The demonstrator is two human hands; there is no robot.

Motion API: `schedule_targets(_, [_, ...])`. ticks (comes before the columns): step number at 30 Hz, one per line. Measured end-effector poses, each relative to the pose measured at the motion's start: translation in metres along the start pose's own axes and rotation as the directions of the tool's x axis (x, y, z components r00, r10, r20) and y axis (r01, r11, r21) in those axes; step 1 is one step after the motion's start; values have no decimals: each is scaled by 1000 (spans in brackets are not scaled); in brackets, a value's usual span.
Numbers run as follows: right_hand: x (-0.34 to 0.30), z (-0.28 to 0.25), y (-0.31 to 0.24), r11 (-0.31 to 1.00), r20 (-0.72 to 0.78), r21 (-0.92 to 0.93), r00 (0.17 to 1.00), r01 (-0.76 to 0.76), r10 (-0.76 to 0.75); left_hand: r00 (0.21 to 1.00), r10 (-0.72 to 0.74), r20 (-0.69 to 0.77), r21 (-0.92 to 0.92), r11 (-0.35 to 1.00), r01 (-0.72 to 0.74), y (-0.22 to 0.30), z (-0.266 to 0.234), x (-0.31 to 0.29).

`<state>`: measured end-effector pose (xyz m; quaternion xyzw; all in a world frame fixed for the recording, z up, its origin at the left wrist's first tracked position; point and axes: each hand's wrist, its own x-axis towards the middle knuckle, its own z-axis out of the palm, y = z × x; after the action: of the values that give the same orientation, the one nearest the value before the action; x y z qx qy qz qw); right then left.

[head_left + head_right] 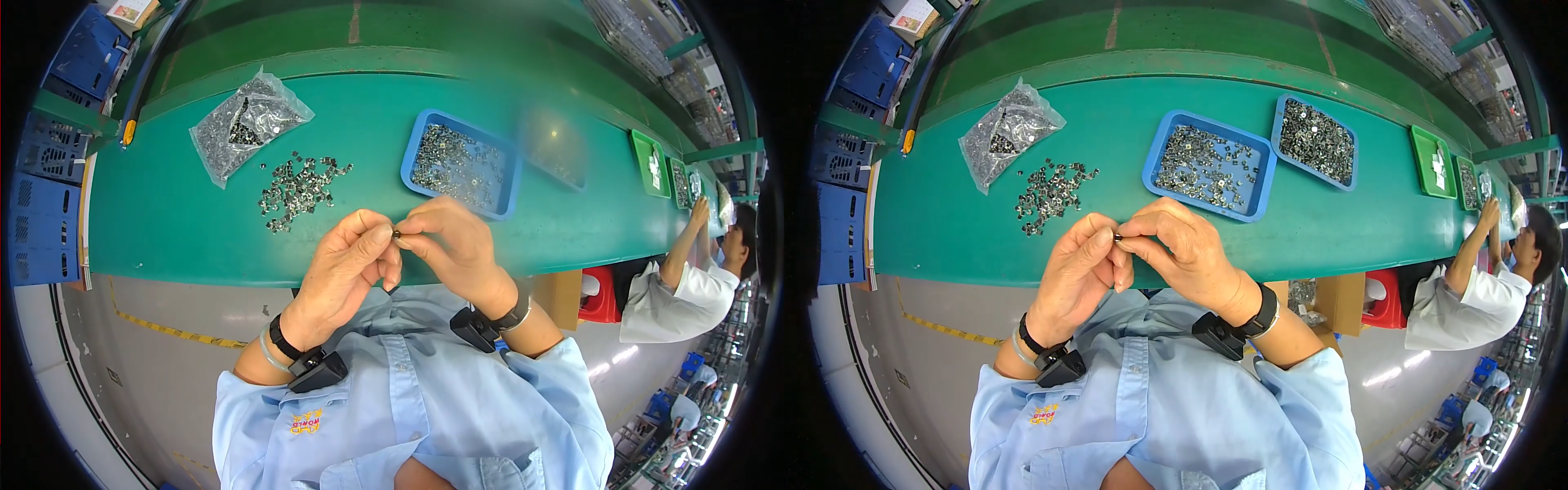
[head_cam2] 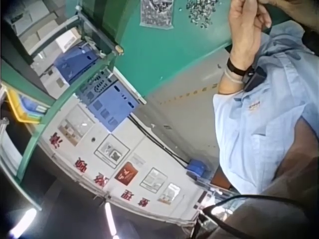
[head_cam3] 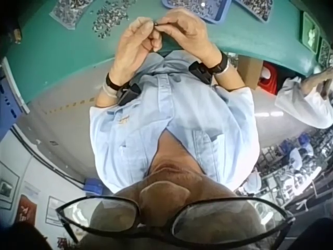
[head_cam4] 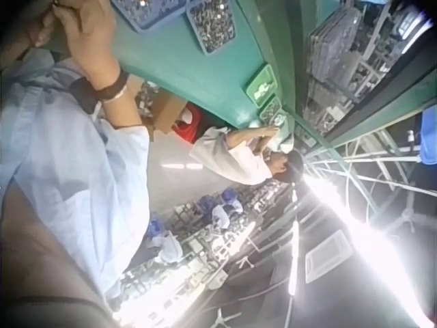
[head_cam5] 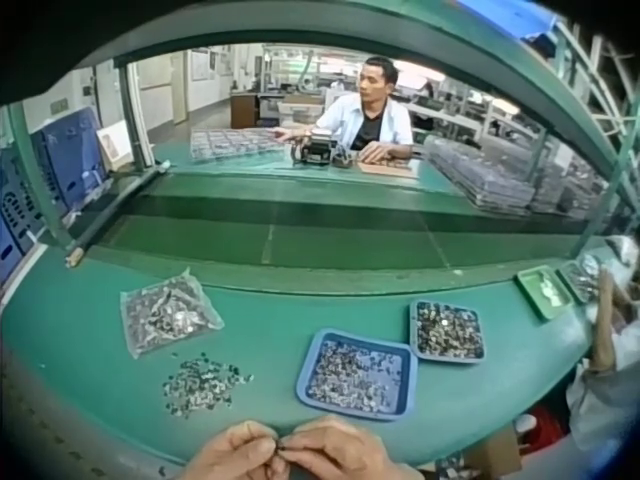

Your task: The person picks up a small component from the green surface and joins it with another piece by hand, then places the assembled unit into a blue tray.

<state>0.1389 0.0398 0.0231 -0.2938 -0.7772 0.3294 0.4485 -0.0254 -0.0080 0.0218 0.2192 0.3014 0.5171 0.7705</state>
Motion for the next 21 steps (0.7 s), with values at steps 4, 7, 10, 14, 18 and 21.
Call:
schedule_targets(4, [-1, 0, 1, 1000, -8, -16, 1000, 10, -10, 1000, -2, -8, -1, 1000, 2, 0, 1, 0])
schedule_targets(7, [-2, -1, 2, 999, 8, -29, 999, 32, -32, 1000, -3, 0, -12, 1000, 3, -2, -1, 0])
schedule_targets(10, [-3, 0, 0, 999, 15, -31, 1000, 14, -13, 1000, -3, 7, -33, 999, 3, -3, -2, 0])
schedule_targets(14, [-6, 1, 0, 999, 14, -34, 1000, -19, 20, 1000, 4, -19, -25, 1000, -4, -4, -1, 0])
schedule_targets(18, [-8, 4, 1, 998, 4, -44, 999, -44, 44, 997, 27, -68, 53, 998, -23, -6, -1, 0])
schedule_targets(21, [-5, 0, 4, 995, 10, -103, 1000, -20, 21, 995, 30, -91, 83, 996, -22, -10, -1, 4])
